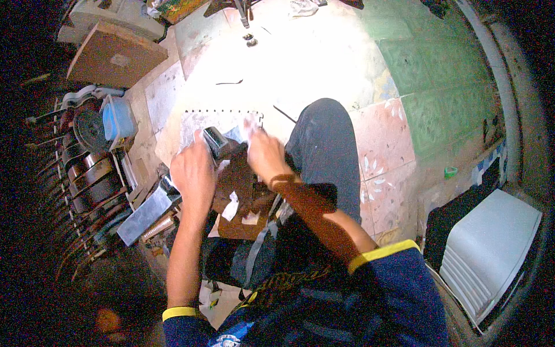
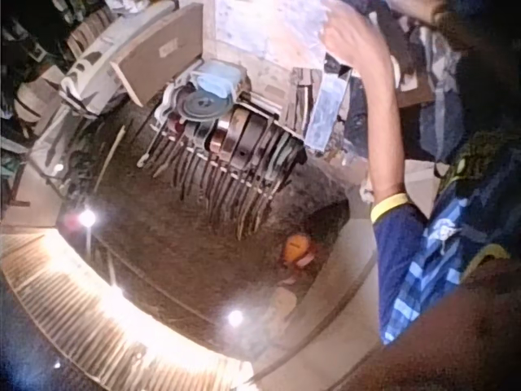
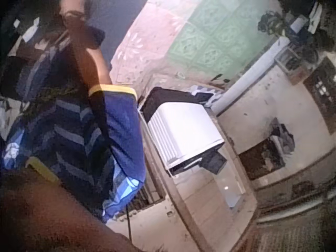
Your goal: The person sands the surface of a dark instrument body using a block-shaped sanding tool, rotating the object to work on different edges and flat surfaces.
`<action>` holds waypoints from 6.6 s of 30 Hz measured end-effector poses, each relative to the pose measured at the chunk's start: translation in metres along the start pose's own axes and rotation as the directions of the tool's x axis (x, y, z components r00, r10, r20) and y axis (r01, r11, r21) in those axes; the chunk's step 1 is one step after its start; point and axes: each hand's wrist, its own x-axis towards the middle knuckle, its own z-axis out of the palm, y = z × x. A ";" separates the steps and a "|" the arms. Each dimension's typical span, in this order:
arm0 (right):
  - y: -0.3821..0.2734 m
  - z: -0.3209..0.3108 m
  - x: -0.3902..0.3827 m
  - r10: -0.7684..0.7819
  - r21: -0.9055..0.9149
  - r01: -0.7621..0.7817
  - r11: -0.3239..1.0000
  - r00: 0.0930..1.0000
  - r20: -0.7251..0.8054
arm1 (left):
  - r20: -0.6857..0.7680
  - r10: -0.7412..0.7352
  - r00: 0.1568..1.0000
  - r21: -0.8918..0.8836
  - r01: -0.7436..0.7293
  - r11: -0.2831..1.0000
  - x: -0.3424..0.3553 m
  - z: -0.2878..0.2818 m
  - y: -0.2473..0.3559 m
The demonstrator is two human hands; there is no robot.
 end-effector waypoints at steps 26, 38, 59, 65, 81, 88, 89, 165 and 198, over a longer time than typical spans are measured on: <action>0.021 0.011 -0.005 -0.033 0.088 0.035 0.996 0.999 -0.031 | 0.037 -0.057 0.998 -0.017 0.057 0.998 -0.029 0.001 0.026; -0.003 -0.006 -0.057 -0.192 0.138 0.209 0.968 0.973 -0.127 | 0.032 -0.112 0.993 0.003 0.112 0.994 -0.042 0.002 0.036; 0.039 0.015 -0.011 -0.074 0.053 0.077 0.996 0.996 -0.054 | -0.036 -0.070 0.997 -0.005 0.070 0.998 -0.041 0.003 0.041; 0.003 -0.011 -0.054 -0.195 0.101 0.200 0.975 0.979 -0.054 | -0.053 -0.089 0.995 0.027 0.090 0.996 -0.045 0.007 0.039; -0.003 -0.004 -0.057 -0.232 0.396 0.275 0.876 0.961 -0.152 | -0.030 -0.115 0.993 -0.005 0.115 0.993 -0.038 0.003 0.035; 0.000 0.010 -0.042 -0.198 0.290 0.236 0.927 0.968 -0.157 | -0.029 -0.082 0.996 -0.063 0.080 0.995 -0.034 0.000 0.027; -0.009 -0.004 -0.054 -0.176 0.368 0.196 0.909 0.980 -0.089 | -0.004 -0.092 0.996 -0.072 0.092 0.993 -0.033 -0.001 0.026; 0.007 0.003 -0.016 -0.054 0.362 0.094 0.927 0.992 -0.118 | -0.263 0.061 0.963 -0.051 -0.077 0.996 -0.016 0.028 -0.004; 0.033 0.024 -0.003 -0.307 0.567 0.265 0.780 0.952 -0.023 | 0.012 0.251 0.968 0.003 -0.251 0.968 -0.032 0.000 -0.063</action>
